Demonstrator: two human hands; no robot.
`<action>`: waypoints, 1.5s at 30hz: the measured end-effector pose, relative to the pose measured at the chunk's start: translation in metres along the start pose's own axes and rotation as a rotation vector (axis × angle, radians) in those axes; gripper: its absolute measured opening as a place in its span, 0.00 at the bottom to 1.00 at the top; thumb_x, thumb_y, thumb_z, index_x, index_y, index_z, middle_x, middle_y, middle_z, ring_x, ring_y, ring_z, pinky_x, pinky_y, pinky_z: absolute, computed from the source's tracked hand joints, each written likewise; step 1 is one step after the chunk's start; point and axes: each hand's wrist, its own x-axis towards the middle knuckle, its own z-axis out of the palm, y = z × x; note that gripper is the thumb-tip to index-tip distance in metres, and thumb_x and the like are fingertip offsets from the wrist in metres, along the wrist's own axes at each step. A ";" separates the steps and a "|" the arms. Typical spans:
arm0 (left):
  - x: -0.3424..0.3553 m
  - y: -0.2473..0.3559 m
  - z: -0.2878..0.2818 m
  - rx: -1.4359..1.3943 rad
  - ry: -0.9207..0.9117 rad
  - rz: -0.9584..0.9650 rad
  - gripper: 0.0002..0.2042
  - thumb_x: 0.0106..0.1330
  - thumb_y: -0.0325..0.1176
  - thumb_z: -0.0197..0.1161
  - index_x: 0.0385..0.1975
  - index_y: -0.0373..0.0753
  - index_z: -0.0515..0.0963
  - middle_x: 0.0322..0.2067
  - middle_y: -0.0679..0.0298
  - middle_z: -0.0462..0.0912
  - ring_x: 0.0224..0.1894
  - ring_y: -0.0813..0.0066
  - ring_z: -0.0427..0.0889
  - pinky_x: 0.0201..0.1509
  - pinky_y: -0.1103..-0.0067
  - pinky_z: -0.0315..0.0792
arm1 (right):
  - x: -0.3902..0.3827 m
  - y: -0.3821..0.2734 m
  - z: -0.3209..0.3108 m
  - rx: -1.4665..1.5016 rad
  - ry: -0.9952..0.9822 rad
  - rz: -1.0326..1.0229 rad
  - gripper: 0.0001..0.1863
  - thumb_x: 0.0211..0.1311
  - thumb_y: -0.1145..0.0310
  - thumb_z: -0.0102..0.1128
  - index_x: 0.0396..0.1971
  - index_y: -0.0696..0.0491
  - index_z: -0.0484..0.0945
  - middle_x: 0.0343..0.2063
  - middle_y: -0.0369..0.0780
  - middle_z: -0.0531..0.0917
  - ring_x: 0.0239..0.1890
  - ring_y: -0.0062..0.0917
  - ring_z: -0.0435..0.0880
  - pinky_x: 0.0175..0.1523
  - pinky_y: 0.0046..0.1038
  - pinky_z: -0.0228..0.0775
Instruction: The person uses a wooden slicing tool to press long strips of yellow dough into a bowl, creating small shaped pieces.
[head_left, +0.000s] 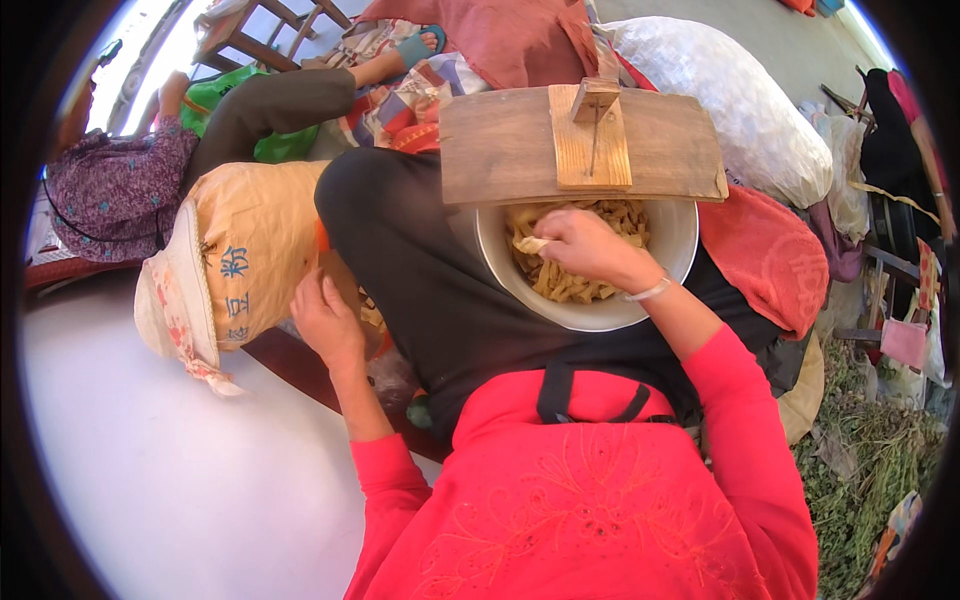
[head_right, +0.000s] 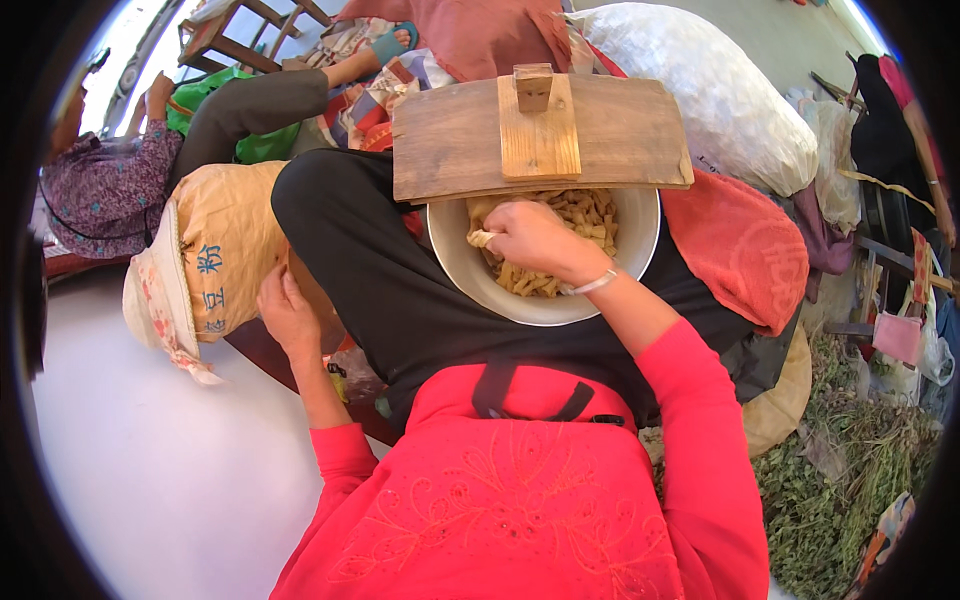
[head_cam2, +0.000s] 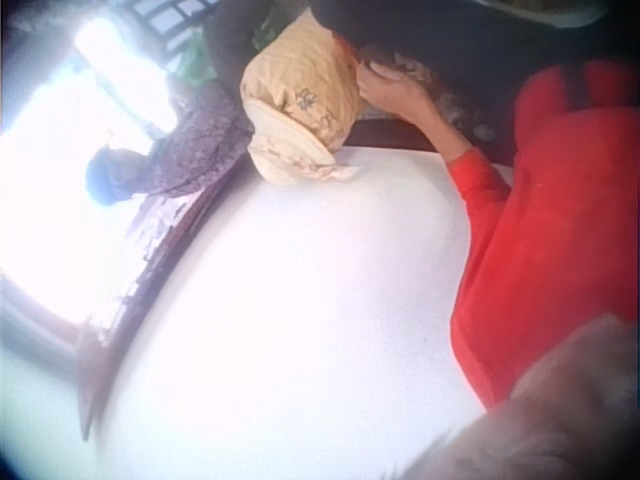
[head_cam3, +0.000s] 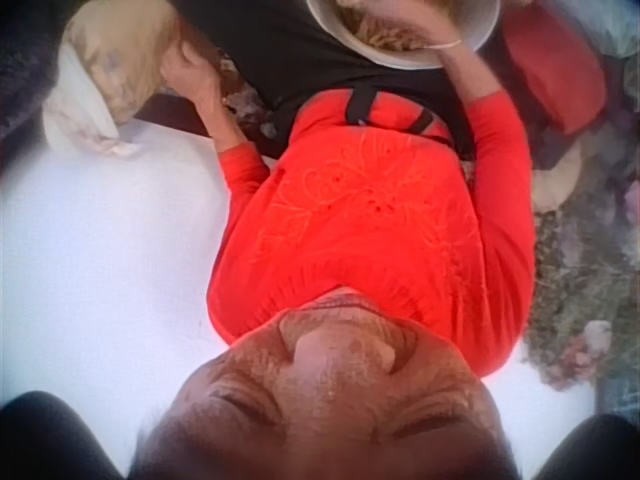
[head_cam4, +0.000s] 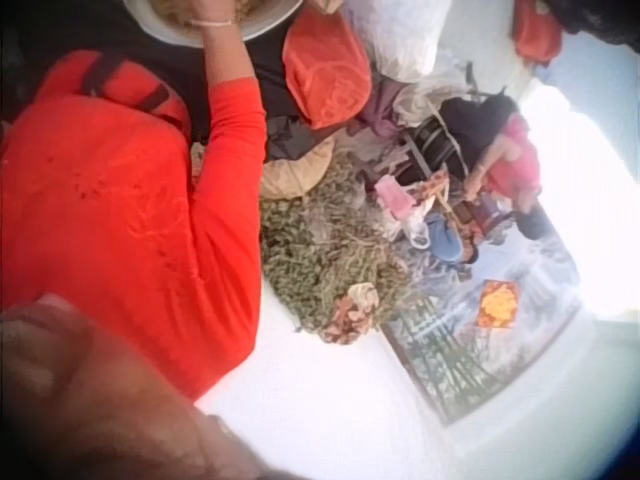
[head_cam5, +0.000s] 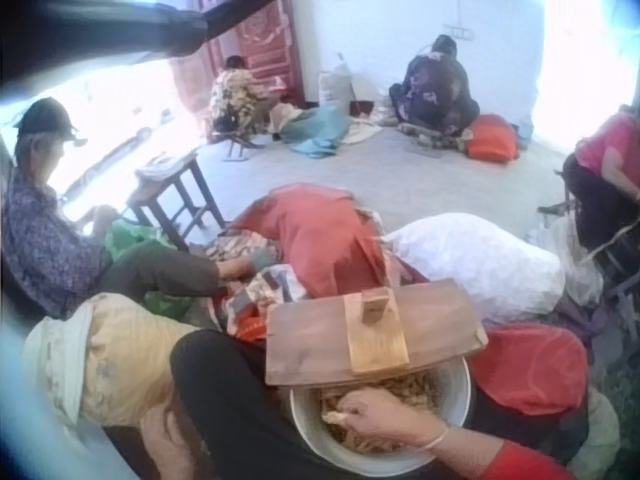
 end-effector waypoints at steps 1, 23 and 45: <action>0.006 0.017 -0.010 -0.159 -0.009 -0.013 0.10 0.68 0.30 0.52 0.41 0.33 0.77 0.40 0.56 0.80 0.45 0.56 0.77 0.50 0.69 0.70 | -0.017 -0.011 -0.014 0.036 0.059 -0.093 0.08 0.49 0.73 0.58 0.29 0.61 0.78 0.32 0.46 0.80 0.38 0.40 0.79 0.44 0.35 0.70; -0.031 0.223 -0.073 -1.005 -0.148 0.677 0.20 0.47 0.28 0.70 0.43 0.39 0.78 0.42 0.58 0.79 0.39 0.62 0.80 0.41 0.71 0.75 | -0.144 -0.115 -0.077 0.390 0.536 -0.281 0.07 0.53 0.73 0.62 0.21 0.60 0.76 0.25 0.43 0.78 0.27 0.30 0.79 0.32 0.27 0.70; 0.001 0.148 -0.038 -0.141 -0.343 0.475 0.16 0.53 0.18 0.57 0.43 0.36 0.78 0.34 0.55 0.82 0.38 0.57 0.80 0.43 0.69 0.71 | -0.186 -0.051 -0.032 -0.287 0.344 0.039 0.03 0.53 0.75 0.60 0.26 0.52 0.75 0.19 0.40 0.76 0.25 0.38 0.76 0.42 0.39 0.66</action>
